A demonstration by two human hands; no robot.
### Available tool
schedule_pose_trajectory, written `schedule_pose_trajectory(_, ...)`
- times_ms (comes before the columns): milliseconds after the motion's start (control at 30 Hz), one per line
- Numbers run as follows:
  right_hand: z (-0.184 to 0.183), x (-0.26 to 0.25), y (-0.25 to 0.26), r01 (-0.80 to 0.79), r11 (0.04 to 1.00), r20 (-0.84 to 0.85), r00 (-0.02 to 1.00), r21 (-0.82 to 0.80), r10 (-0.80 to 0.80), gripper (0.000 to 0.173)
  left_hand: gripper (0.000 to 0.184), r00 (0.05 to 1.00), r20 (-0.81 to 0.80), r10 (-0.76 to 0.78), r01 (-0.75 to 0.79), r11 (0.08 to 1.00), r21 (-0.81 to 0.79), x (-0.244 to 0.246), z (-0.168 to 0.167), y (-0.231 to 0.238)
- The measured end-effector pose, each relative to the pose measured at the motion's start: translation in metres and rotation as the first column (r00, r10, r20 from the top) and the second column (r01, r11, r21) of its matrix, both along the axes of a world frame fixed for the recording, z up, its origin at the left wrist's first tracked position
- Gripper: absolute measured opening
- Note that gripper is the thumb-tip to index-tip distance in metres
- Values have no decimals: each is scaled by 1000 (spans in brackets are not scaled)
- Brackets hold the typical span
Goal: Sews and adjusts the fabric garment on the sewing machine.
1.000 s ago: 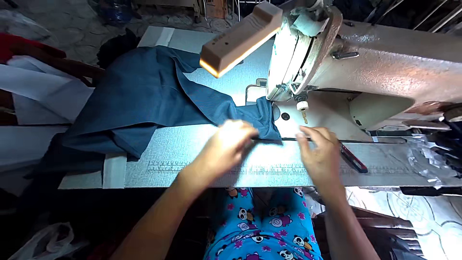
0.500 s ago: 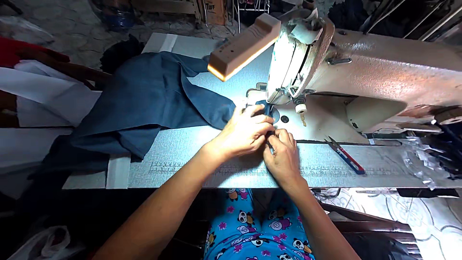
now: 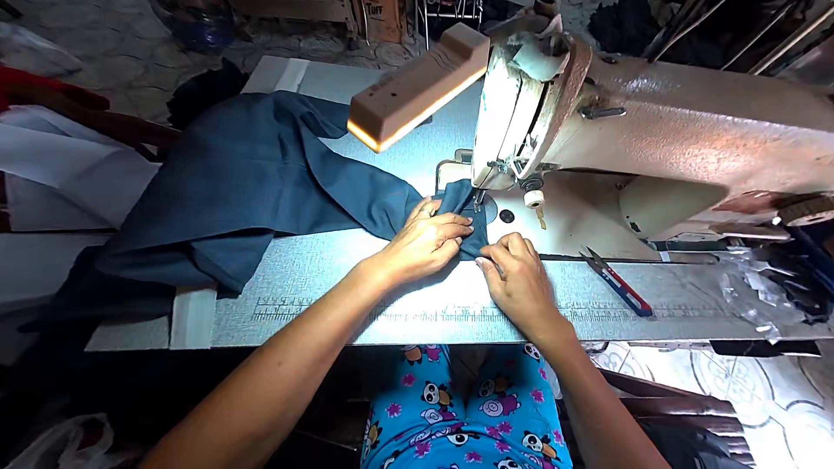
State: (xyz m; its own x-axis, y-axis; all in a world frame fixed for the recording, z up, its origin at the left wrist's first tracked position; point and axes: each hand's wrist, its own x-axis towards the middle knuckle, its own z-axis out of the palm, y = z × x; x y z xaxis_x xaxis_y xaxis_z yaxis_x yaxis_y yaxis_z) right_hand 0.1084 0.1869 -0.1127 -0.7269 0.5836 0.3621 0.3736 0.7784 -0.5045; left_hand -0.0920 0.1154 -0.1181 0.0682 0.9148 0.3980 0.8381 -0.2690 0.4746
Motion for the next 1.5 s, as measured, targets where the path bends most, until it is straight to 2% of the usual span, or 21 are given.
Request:
schedule_pose_trajectory(67, 6, 8, 5, -15, 998, -37, 999, -60, 13, 19, 44, 998, 8, 60, -59, 998, -27, 14, 0, -5)
schedule_pose_trajectory(167, 15, 4, 1, 98, 977, -162, 978, -190, -130, 27, 47, 995, -16, 99, -100, 994, -52, 25, 2, -6)
schedule_pose_trajectory(300, 20, -14, -10, 251, 916, -34, 961, -313, -275, 31, 48, 993, -40, 115, -117, 992, -56, 28, 2, -9)
schedule_pose_trajectory(400, 19, -20, -16, 292, 908, -4, 952, -302, -307, 24, 50, 988, -81, 132, -140, 985, -100, 28, 6, -14)
schedule_pose_trajectory(500, 18, -24, -27, 320, 924, 15, 946, -210, -324, 25, 51, 985, -118, 126, -141, 981, -131, 30, 10, -18)
schedule_pose_trajectory(633, 25, -30, -39, 330, 936, 191, 933, -124, -304, 28, 52, 982, -145, 123, -140, 983, -116, 31, 9, -20)
schedule_pose_trajectory(700, 27, -31, -39, 327, 940, 214, 930, -103, -300, 27, 52, 981, -144, 128, -144, 983, -113, 32, 10, -20)
schedule_pose_trajectory(967, 27, -26, -30, 278, 941, 208, 949, -191, -238, 25, 49, 984, -117, 138, -152, 981, -123, 33, 10, -20)
schedule_pose_trajectory(1500, 35, -42, -3, 253, 955, 273, 940, -153, -205, 24, 44, 987, 9, 159, -157, 981, -111, 7, 6, 13)
